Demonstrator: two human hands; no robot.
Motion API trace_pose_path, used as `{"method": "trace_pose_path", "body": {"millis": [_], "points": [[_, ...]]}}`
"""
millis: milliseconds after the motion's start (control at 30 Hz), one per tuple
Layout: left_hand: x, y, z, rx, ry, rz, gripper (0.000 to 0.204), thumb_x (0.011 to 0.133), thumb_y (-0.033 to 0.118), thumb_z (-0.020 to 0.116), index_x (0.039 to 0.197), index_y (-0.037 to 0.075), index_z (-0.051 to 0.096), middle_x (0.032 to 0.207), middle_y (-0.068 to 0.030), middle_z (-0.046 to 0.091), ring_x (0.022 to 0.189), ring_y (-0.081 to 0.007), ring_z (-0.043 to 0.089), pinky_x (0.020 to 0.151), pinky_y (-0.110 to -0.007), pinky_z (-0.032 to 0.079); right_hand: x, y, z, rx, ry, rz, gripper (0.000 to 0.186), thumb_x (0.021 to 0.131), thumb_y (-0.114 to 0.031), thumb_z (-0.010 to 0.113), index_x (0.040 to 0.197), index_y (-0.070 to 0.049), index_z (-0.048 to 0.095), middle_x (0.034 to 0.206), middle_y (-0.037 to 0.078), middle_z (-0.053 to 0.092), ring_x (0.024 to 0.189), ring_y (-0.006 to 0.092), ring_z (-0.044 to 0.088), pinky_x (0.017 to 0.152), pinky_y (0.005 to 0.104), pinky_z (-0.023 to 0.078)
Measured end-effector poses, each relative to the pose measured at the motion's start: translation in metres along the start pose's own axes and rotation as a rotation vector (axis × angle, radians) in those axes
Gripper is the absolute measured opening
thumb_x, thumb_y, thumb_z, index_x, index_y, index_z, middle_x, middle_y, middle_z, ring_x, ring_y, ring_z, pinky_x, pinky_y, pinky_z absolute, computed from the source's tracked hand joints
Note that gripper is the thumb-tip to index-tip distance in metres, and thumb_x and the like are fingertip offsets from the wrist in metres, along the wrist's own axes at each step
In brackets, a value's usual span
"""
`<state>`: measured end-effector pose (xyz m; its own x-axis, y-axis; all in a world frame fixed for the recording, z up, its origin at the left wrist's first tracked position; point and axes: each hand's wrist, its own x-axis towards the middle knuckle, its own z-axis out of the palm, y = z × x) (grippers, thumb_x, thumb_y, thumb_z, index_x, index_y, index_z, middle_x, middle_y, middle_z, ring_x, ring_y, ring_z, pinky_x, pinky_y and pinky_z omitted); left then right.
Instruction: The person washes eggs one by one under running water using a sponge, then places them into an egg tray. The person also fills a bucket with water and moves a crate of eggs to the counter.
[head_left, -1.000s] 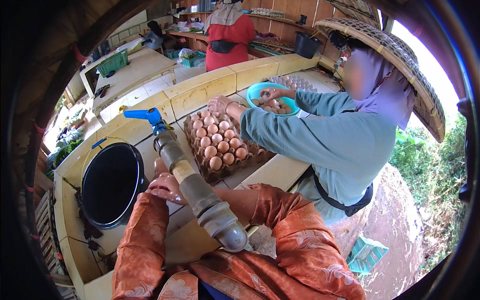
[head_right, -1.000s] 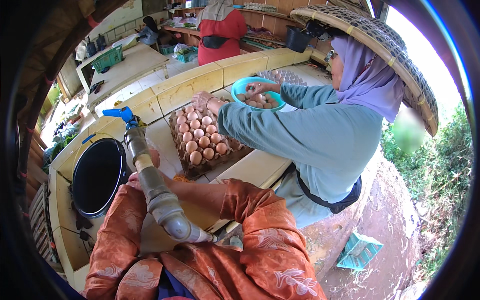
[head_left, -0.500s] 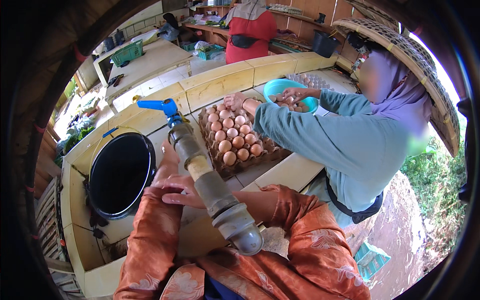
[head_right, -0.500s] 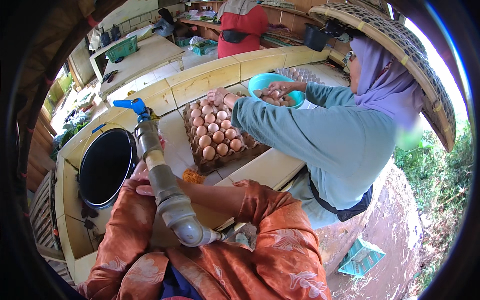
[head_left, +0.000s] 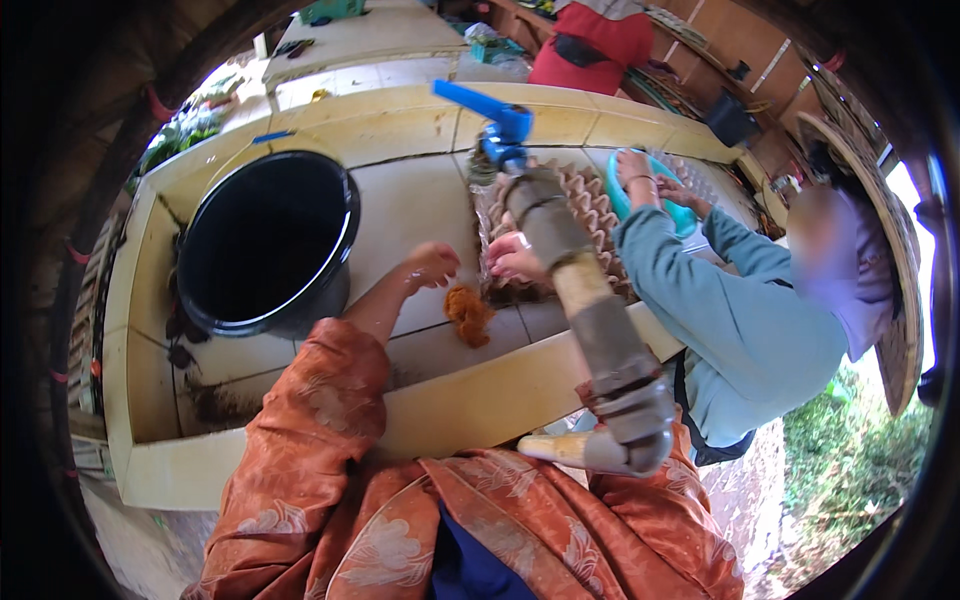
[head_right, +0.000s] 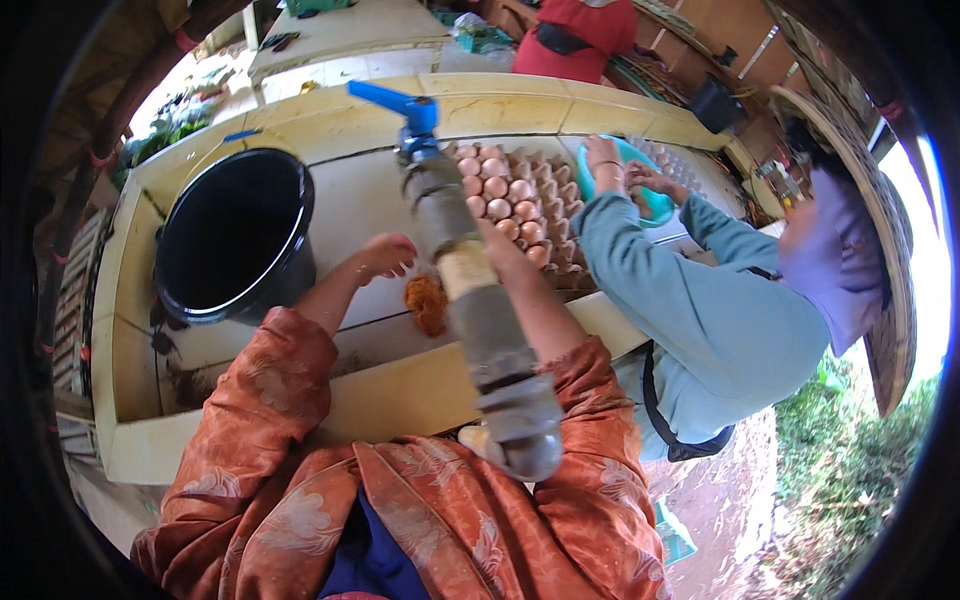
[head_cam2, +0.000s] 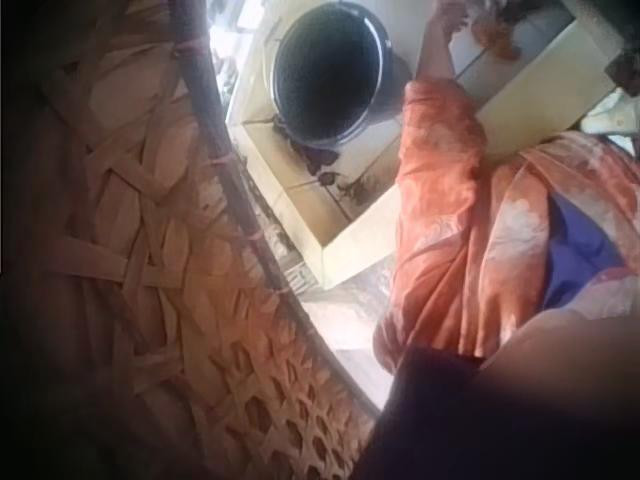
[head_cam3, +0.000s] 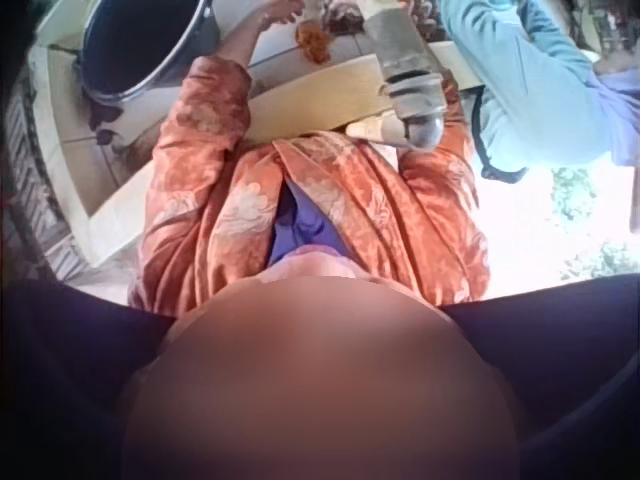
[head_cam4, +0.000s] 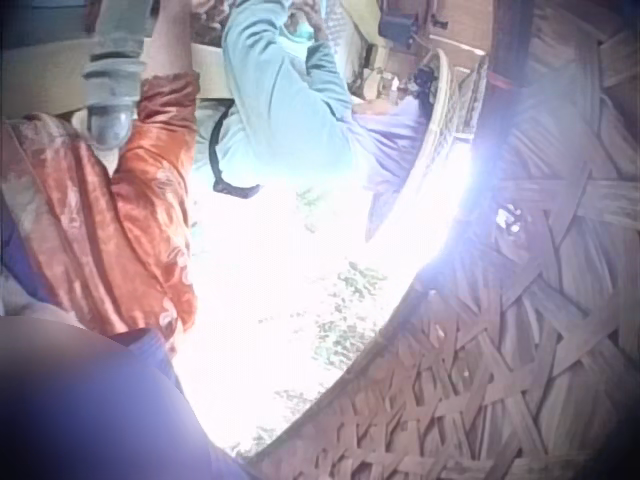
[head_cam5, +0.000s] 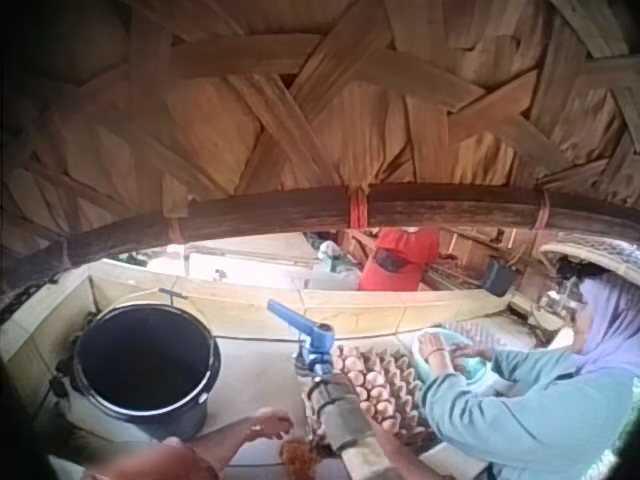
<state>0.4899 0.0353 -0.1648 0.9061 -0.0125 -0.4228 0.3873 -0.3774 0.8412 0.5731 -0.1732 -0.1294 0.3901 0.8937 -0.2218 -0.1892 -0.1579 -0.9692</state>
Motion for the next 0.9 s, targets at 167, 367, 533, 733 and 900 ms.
{"method": "trace_pose_path", "body": {"millis": [167,367,533,733,900], "points": [[-0.006,-0.029,0.047,0.784,0.163,0.532,0.036,0.072,0.029,0.066,0.102,0.011,0.058,0.083,-0.0123,0.060,0.081,-0.0310,0.060,0.073,-0.040,0.049,-0.007,-0.027,0.035,-0.636,0.011,0.108,0.022,0.081,-0.013,0.057,0.097,0.001,0.064,0.085,0.008,0.066,0.074,0.0112,0.063,0.066,0.0217,0.050],[-0.005,0.004,0.039,0.301,-0.347,0.285,0.035,0.072,0.020,0.065,0.103,0.006,0.058,0.084,-0.0118,0.062,0.083,-0.0264,0.061,0.074,-0.036,0.051,-0.019,-0.026,0.051,-1.293,0.095,-0.138,0.062,0.077,-0.021,0.065,0.131,-0.001,0.040,0.115,0.021,0.055,0.108,0.0280,0.053,0.094,0.0335,0.041],[-0.020,0.021,-0.006,-0.272,-0.429,0.148,0.034,0.071,0.013,0.066,0.102,0.003,0.057,0.093,-0.0088,0.062,0.088,-0.0153,0.060,0.076,-0.030,0.050,-0.009,-0.012,0.074,-1.025,0.179,-0.451,0.071,0.070,-0.014,0.067,0.131,-0.001,0.033,0.116,0.021,0.052,0.110,0.0308,0.051,0.094,0.0370,0.039],[-0.016,0.055,-0.023,0.267,0.185,0.418,0.050,0.063,0.017,0.070,0.109,0.002,0.055,0.096,-0.0136,0.061,0.090,-0.0206,0.059,0.079,-0.031,0.047,-0.038,-0.053,0.038,-1.341,-0.013,0.018,0.036,0.069,-0.008,0.059,0.105,-0.007,0.056,0.092,0.016,0.061,0.084,0.0289,0.061,0.075,0.0375,0.046],[-0.018,0.096,-0.002,0.186,-0.299,0.429,0.050,0.067,0.020,0.068,0.113,0.006,0.054,0.104,-0.0122,0.058,0.096,-0.0218,0.056,0.085,-0.034,0.044,-0.043,-0.059,0.020,-1.036,-0.229,0.154,0.034,0.070,-0.011,0.060,0.103,-0.006,0.057,0.090,0.017,0.062,0.083,0.0296,0.061,0.074,0.0379,0.047]]}}
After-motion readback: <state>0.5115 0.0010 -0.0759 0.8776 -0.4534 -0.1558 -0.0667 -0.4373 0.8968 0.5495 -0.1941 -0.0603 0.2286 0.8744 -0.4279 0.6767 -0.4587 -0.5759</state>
